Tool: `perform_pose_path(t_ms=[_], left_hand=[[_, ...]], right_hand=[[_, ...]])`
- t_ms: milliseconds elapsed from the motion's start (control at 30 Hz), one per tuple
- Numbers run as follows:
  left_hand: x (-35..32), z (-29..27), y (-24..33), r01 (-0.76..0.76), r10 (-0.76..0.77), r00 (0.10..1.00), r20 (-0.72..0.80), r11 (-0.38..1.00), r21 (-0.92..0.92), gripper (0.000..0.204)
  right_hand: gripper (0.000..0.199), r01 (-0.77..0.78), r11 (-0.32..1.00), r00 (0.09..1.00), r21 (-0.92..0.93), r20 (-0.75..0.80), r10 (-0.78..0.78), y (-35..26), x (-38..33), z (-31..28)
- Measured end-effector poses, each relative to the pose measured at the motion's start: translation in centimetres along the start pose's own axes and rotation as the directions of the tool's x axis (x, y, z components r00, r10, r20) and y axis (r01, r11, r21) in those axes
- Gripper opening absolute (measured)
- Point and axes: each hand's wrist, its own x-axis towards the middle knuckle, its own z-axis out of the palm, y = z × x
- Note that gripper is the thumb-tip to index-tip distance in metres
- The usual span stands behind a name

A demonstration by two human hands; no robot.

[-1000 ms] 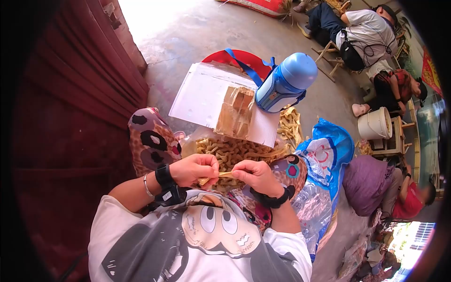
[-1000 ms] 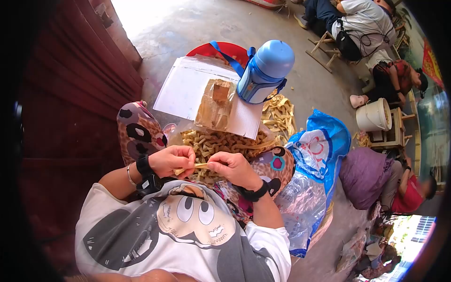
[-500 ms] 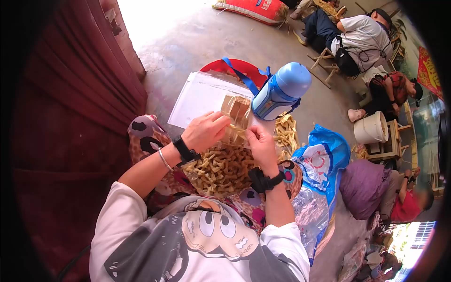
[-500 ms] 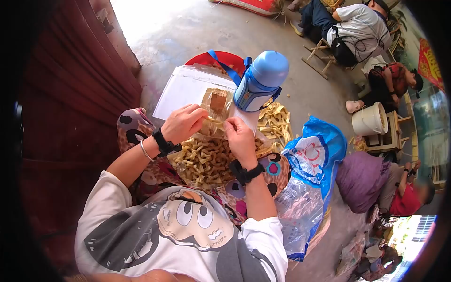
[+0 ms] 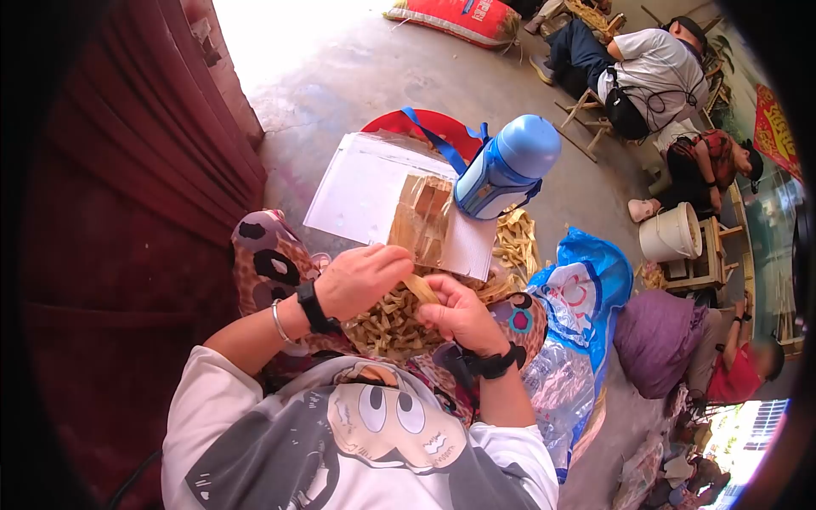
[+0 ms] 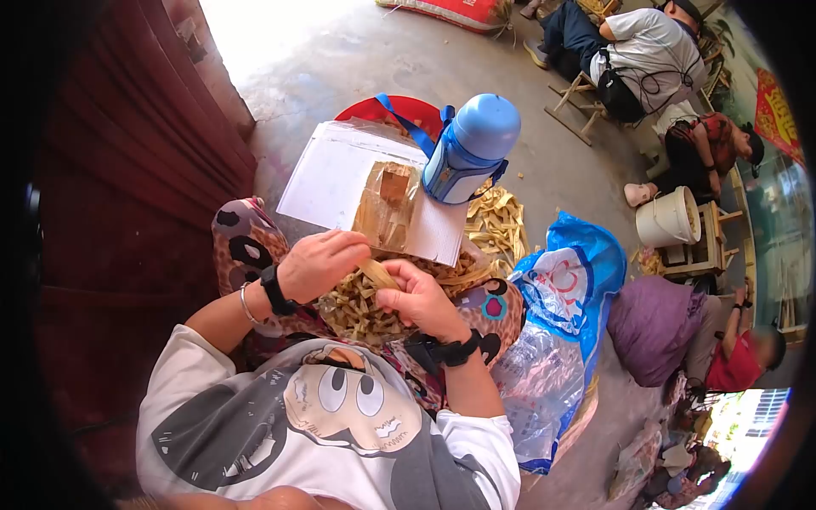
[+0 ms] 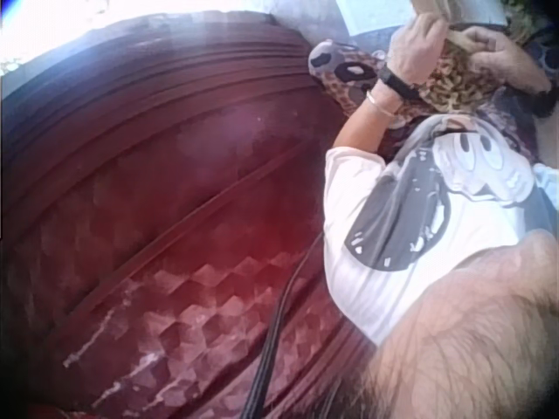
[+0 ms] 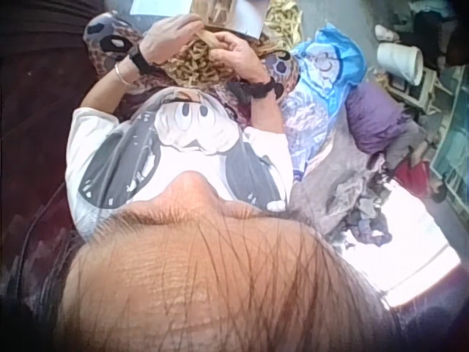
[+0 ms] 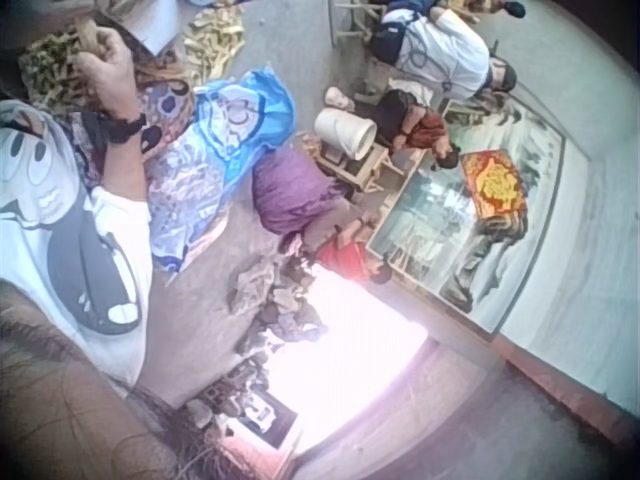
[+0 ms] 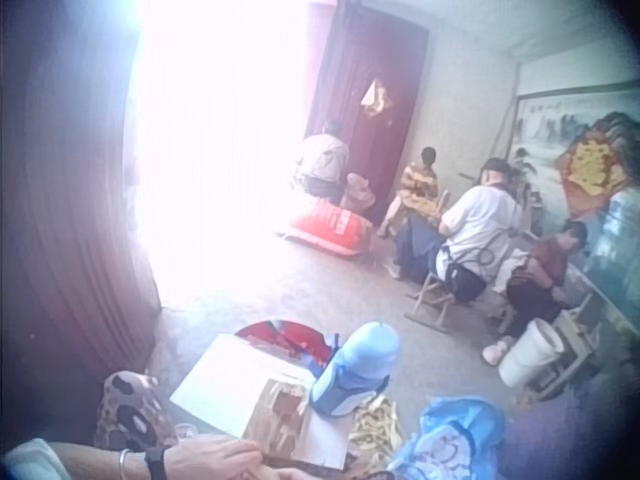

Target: The person peels and trims long yellowish vegetable strips by hand, gathering the processed pieces into a large pile on the cement floor.

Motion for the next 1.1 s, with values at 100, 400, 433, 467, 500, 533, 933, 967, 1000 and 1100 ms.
perform_pose_path(t_ms=[100, 400, 433, 467, 500, 533, 933, 967, 1000, 1100], left_hand=[[-1.4, -1.0, -0.8, 0.182, -0.181, 0.983, -0.025, 0.982, 0.050, 0.017], [-2.8, -0.2, 2.6, 0.803, -0.336, 0.536, 0.774, -0.080, -0.591, 0.027], [-3.3, 0.2, 1.9, 0.742, -0.335, 0.626, 0.705, -0.023, -0.670, 0.018], [-3.3, 0.6, 2.2, 0.689, -0.406, 0.653, 0.640, -0.033, -0.724, 0.016], [-3.2, 1.1, 2.8, 0.631, -0.474, 0.672, 0.570, -0.036, -0.775, 0.016], [-3.2, 1.5, 3.0, 0.570, -0.539, 0.681, 0.496, -0.034, -0.821, 0.017], [-1.8, 1.2, 3.8, 0.085, -0.078, 0.996, 0.035, 0.933, -0.350, 0.022], [-2.3, 2.1, 3.4, 0.136, -0.094, 0.988, 0.121, 0.902, -0.410, 0.020], [-2.3, 2.4, 3.0, 0.237, -0.153, 0.964, 0.219, 0.867, -0.439, 0.017], [-2.5, 3.6, 2.2, 0.310, -0.222, 0.945, 0.242, 0.843, -0.439, 0.015]], right_hand=[[0.021, -0.174, 0.981, 0.979, -0.088, 0.088, 0.182, 1.0, -0.7, -2.9], [0.028, 0.323, 0.872, 0.945, -0.368, 0.070, -0.320, 5.4, 1.2, 0.2], [0.026, 0.238, 0.948, 0.968, -0.212, -0.023, -0.248, 4.9, 0.8, 0.9], [0.025, 0.154, 0.987, 0.982, -0.042, -0.104, -0.158, 4.6, 0.6, 1.3], [0.021, 0.148, 0.987, 0.984, 0.059, -0.104, -0.141, 4.2, 0.7, 1.2], [0.021, 0.137, 0.986, 0.989, 0.091, -0.074, -0.131, 4.3, 0.6, 1.0], [0.018, -0.092, 0.841, 0.996, 0.534, 0.067, 0.066, 6.0, 1.2, 0.5], [0.022, -0.087, 0.863, 0.996, 0.498, 0.058, 0.067, 5.8, 0.9, 0.6], [0.029, -0.099, 0.882, 0.995, 0.461, 0.034, 0.094, 6.5, 1.1, 0.1], [0.034, -0.015, 0.986, 0.993, 0.165, -0.113, 0.034, 6.9, 1.2, 0.0]])
